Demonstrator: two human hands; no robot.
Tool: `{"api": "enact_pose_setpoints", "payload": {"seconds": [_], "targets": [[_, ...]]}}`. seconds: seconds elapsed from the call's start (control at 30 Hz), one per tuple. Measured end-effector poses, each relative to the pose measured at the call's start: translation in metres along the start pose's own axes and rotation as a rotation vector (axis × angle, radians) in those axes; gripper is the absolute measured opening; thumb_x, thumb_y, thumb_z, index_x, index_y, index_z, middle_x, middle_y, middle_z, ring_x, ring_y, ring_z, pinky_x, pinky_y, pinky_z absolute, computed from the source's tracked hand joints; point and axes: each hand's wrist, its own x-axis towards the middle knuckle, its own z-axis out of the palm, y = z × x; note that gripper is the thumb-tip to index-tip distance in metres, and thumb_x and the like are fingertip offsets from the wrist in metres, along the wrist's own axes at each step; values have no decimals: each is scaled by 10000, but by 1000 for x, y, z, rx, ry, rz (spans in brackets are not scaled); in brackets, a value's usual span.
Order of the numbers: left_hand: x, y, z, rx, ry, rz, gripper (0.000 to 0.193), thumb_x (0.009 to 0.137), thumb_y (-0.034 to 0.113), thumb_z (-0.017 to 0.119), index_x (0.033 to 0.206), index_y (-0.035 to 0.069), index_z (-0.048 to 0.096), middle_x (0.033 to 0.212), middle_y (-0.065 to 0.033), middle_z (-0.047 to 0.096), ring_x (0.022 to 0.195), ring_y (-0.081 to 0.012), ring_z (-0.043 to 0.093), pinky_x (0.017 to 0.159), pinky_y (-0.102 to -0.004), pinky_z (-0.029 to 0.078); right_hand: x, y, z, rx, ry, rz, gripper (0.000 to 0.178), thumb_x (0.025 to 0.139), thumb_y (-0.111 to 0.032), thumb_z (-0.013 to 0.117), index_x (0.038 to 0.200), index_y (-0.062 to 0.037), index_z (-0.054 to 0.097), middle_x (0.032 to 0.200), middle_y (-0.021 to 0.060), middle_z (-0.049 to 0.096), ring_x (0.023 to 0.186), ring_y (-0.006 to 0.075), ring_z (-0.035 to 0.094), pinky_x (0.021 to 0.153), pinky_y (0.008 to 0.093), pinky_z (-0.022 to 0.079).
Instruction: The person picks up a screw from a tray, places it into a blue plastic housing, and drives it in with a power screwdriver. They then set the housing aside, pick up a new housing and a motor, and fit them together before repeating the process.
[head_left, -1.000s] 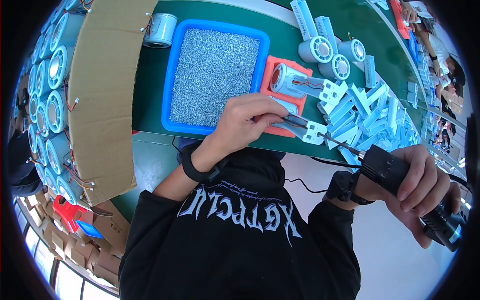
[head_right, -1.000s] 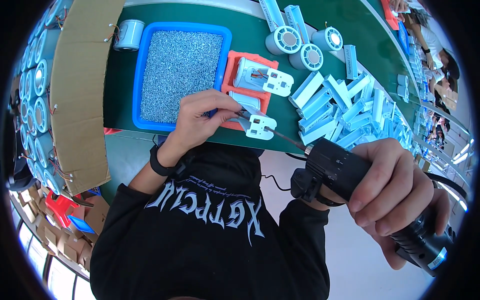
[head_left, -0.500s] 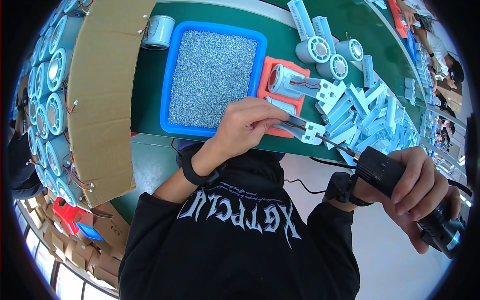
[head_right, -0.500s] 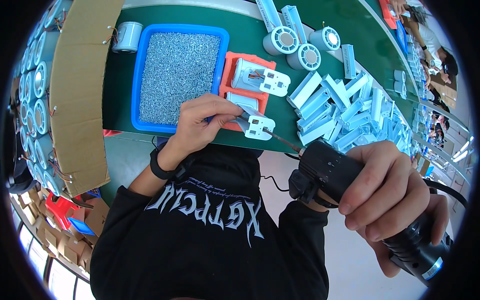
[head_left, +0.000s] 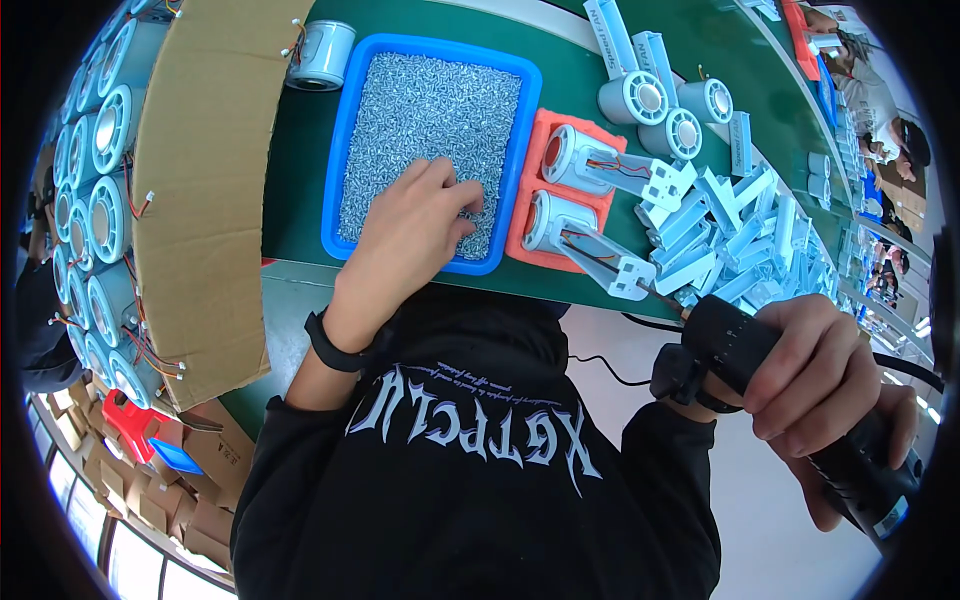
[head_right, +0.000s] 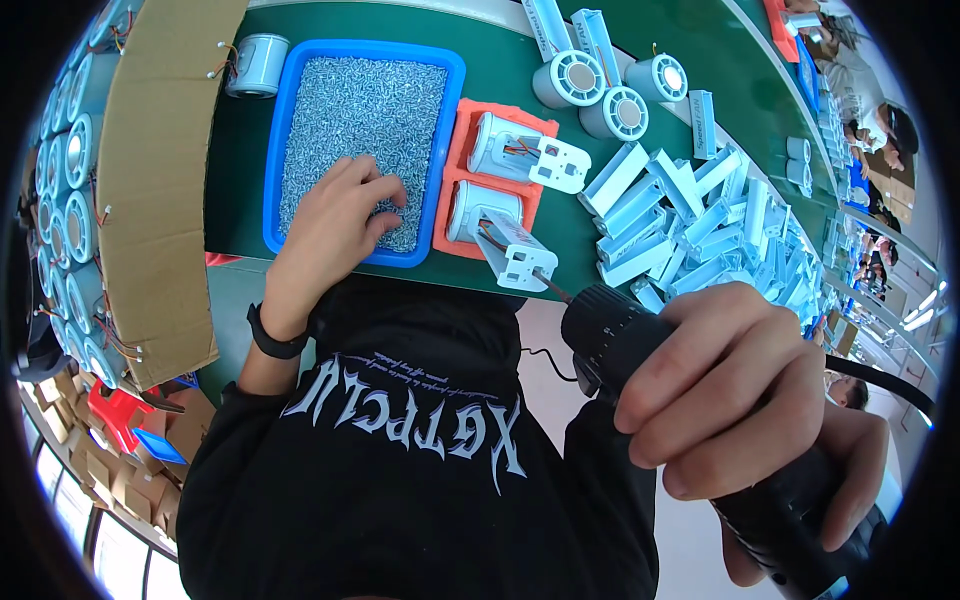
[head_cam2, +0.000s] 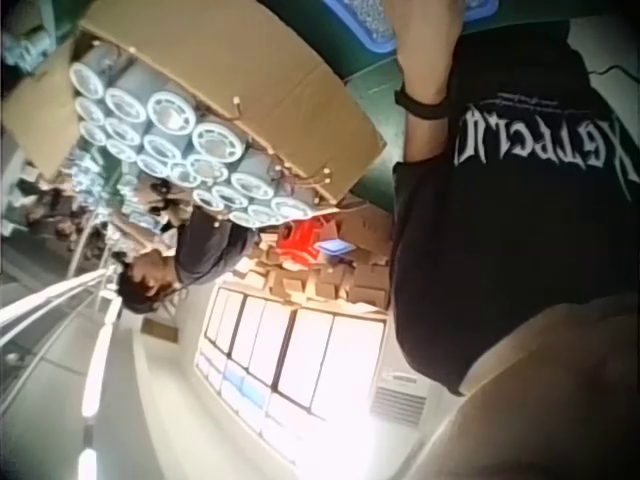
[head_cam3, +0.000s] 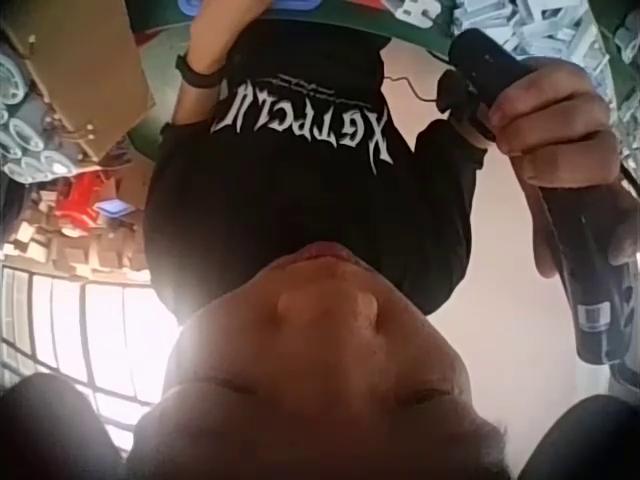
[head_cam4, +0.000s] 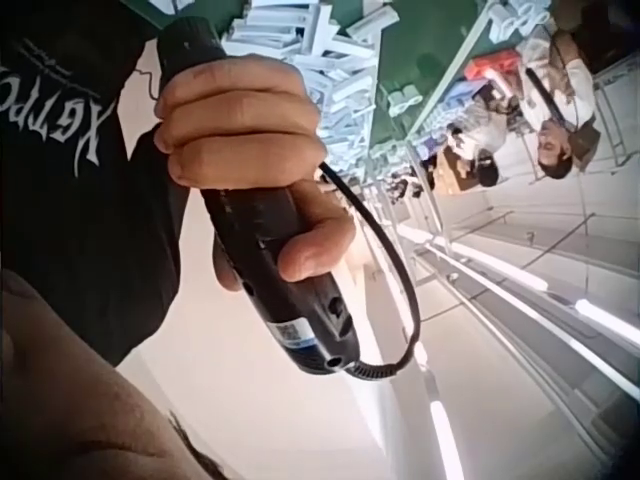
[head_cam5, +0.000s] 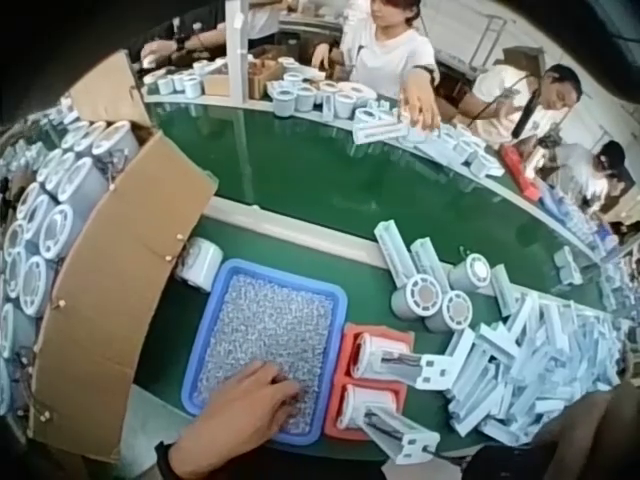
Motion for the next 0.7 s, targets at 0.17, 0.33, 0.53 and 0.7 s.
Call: {"api": "enact_pose_setpoints", "payload": {"seconds": [0.17, 0.33, 0.53, 0.7], "targets": [[8, -3, 1, -53, 59, 20, 54, 717, 68, 641, 743, 41, 603, 730, -85, 538, 737, -268, 547, 658, -374, 455, -2, 1, 9, -53, 33, 41, 636, 710, -509, 691, 1144, -106, 459, 735, 75, 605, 540, 158, 628, 502, 248, 551], [11, -5, 3, -217, 156, -17, 66, 743, 83, 628, 756, 19, 617, 763, -104, 618, 689, -290, 595, 619, -376, 471, -2, 2, 13, -67, 51, 33, 620, 719, -501, 686, 1146, -113, 459, 736, 78, 605, 533, 159, 625, 489, 243, 543], [12, -2, 0, -190, 47, -81, 66, 739, 41, 639, 799, 13, 637, 814, -115, 654, 678, -274, 629, 600, -330, 490, -3, 3, 17, -42, 61, 29, 613, 719, -496, 689, 1143, -120, 457, 740, 85, 607, 533, 169, 626, 486, 255, 543], [14, 4, 2, -314, 144, -33, 43, 734, 29, 626, 770, 11, 612, 759, -117, 628, 670, -284, 614, 616, -358, 489, -1, 6, 14, -8, 19, 49, 603, 730, -483, 684, 1144, -115, 447, 746, 96, 608, 541, 179, 631, 494, 269, 547]]}}
